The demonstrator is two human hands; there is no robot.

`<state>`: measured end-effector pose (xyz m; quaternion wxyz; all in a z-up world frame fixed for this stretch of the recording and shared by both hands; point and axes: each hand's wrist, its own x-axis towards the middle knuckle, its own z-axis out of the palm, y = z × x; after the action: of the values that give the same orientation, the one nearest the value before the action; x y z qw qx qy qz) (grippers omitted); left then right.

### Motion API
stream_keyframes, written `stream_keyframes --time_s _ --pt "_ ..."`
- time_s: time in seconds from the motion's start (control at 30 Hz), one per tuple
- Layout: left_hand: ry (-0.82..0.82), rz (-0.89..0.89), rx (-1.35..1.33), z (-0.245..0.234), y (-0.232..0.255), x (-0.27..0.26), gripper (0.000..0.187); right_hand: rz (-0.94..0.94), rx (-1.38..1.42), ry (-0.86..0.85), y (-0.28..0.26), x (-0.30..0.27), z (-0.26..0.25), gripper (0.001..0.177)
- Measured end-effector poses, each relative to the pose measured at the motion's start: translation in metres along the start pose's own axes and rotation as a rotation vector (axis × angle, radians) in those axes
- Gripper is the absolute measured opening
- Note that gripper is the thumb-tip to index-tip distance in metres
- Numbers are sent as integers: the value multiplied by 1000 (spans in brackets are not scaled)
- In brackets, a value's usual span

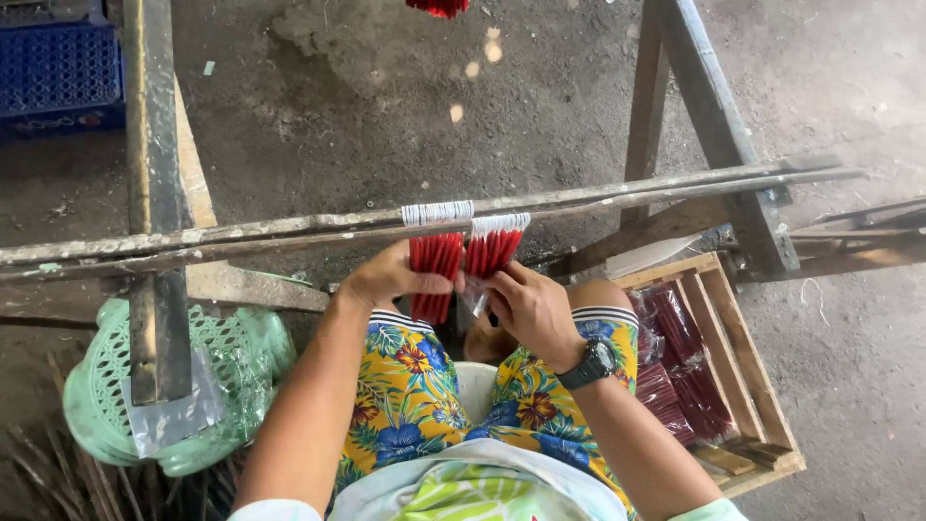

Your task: Packaging bundles of red incense sticks into plastic sleeves and hanging them on a wooden rack.

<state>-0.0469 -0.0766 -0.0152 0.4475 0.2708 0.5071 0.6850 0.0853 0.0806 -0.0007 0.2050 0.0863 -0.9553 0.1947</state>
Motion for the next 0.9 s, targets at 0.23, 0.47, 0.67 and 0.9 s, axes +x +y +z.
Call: stream_keyframes --time_s 0.23,0.47,0.67,0.9 --pt "296 164 -2 17 -45 -7 18 0 -11 -12 7 -13 2 4" --pt "519 235 -168 49 -13 -8 13 -15 -1 -1 10 -22 16 7" --pt "707 407 -624 58 -9 18 21 -31 -47 8 5 -23 23 8" --pt "1100 474 -420 76 -8 35 29 -8 -40 -46 -22 -16 4 10"
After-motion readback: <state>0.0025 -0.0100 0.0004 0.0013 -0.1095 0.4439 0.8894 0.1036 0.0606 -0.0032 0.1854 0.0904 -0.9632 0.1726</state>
